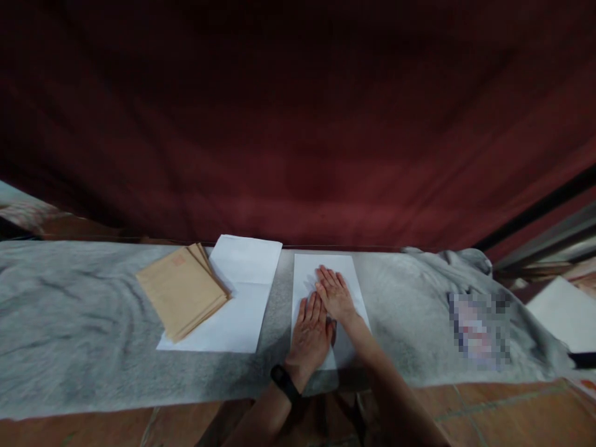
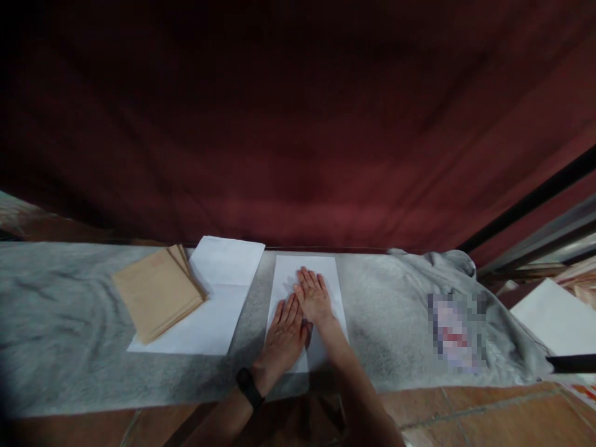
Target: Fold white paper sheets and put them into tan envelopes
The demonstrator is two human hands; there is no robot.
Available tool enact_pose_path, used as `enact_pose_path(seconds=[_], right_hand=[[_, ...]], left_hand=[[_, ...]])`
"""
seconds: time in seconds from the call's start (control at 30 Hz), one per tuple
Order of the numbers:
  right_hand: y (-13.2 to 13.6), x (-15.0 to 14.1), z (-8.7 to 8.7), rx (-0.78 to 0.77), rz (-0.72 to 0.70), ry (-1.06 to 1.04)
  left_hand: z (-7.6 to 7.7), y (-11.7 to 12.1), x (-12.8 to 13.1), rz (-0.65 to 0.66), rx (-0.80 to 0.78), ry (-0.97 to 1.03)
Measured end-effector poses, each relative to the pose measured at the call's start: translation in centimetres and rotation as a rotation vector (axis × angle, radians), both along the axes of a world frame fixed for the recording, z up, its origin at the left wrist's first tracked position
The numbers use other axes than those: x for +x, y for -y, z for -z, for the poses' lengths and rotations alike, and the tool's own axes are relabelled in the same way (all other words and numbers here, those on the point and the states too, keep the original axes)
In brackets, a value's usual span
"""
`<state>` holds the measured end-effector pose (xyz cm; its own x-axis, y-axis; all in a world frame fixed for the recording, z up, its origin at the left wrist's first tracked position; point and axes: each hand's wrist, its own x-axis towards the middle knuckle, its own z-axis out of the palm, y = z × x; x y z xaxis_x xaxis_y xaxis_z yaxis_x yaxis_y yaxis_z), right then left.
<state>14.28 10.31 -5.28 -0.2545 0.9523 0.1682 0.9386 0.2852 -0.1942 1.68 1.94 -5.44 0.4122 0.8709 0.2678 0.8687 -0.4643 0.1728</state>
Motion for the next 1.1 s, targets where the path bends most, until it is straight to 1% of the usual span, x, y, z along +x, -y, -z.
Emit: enact_pose_path(seconds=[0.1,0.27,0.37,0.43,0.5,0.57,0.67,0.77,0.87,0.93,1.03,1.1], right_hand=[[-2.0,-0.1,-0.1,-0.018,-0.001,0.048],[-5.7,0.1,-0.2,-0.013,0.004,0.095],[-6.8,0.2,-0.1,-0.008,0.029,0.105],[-6.8,0.3,0.1,-0.001,0.032,0.112],[-6.1,0.4,0.2,0.011,0.021,0.113],[-4.9,0.8,0.3,0.016,-0.018,0.107],[-2.3,1.8,0.2,-0.011,-0.104,0.082],[0.8,3.0,0.1,-0.063,-0.171,0.047],[3.8,4.0,0.3,-0.089,-0.217,0.021],[5.4,4.3,0.6,-0.069,-0.237,0.014],[7.3,4.5,0.8,-0.031,-0.241,0.027],[8.2,4.5,0.8,-0.008,-0.26,0.048]], left_hand=[[-0.1,0.7,-0.1,0.006,-0.01,0.013],[0.0,2.0,-0.5,0.077,-0.019,0.018],[-0.3,2.6,-0.9,0.122,-0.041,0.024],[-0.5,2.9,-1.0,0.15,-0.056,0.029],[-0.6,3.1,-1.2,0.166,-0.066,0.029],[-0.6,3.1,-1.2,0.167,-0.078,0.028],[-0.6,3.0,-1.1,0.17,-0.116,0.033],[-1.0,2.7,-1.2,0.199,-0.186,0.043],[-1.8,1.9,-2.1,0.259,-0.268,0.053],[-2.4,1.2,-2.9,0.311,-0.315,0.073],[-3.5,0.0,-4.1,0.401,-0.369,0.146],[-4.3,-0.7,-4.5,0.405,-0.386,0.201]])
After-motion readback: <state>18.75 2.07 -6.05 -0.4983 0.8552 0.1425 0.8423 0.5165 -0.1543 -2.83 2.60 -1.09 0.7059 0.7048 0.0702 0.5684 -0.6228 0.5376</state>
